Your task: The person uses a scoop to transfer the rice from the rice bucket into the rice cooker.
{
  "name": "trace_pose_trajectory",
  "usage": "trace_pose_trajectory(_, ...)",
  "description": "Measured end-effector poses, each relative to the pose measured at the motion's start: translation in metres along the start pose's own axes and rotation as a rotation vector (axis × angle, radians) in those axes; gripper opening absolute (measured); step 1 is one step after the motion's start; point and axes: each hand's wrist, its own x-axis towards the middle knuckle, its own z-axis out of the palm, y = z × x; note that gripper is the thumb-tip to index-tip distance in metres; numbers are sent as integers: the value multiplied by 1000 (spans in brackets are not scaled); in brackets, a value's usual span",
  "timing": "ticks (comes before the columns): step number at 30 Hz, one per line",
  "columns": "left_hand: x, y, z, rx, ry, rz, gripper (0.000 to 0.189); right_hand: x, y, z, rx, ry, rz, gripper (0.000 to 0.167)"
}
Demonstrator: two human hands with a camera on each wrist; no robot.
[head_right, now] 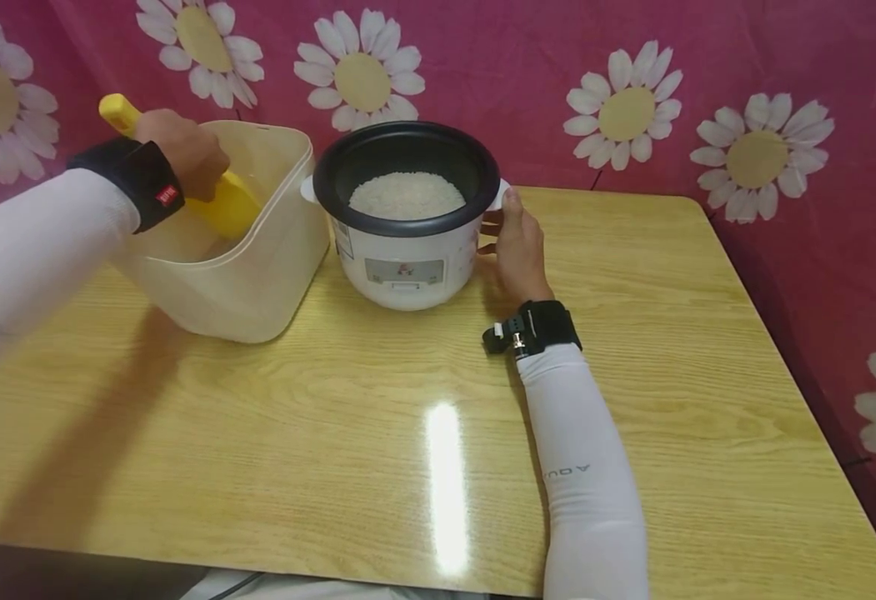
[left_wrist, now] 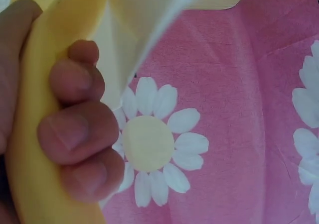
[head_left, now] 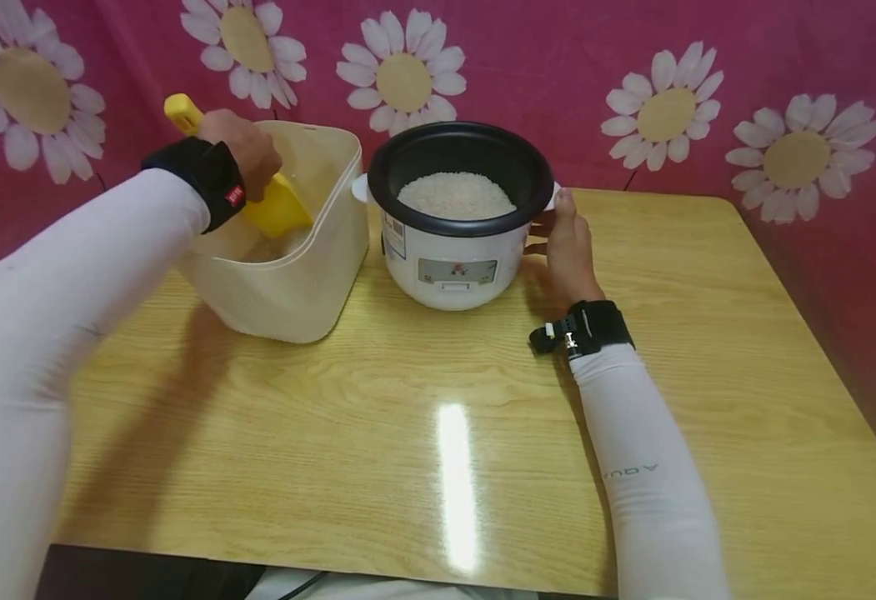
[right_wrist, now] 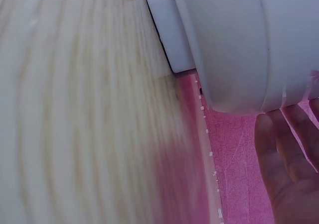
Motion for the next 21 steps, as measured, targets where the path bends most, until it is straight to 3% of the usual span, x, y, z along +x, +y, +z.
trace_pose_trajectory(9, -15, 11, -7, 21, 3, 5, 29, 0, -1, -1, -1, 4, 3, 72)
trace_pose_trajectory(16, -26, 20, -11, 184, -72, 56, 35, 0, 1, 1, 19, 9, 1, 73)
trace_pose_trajectory(21, -30, 25, -14, 182, -105, 40, 36, 0, 1, 2, 24, 23, 0, 73)
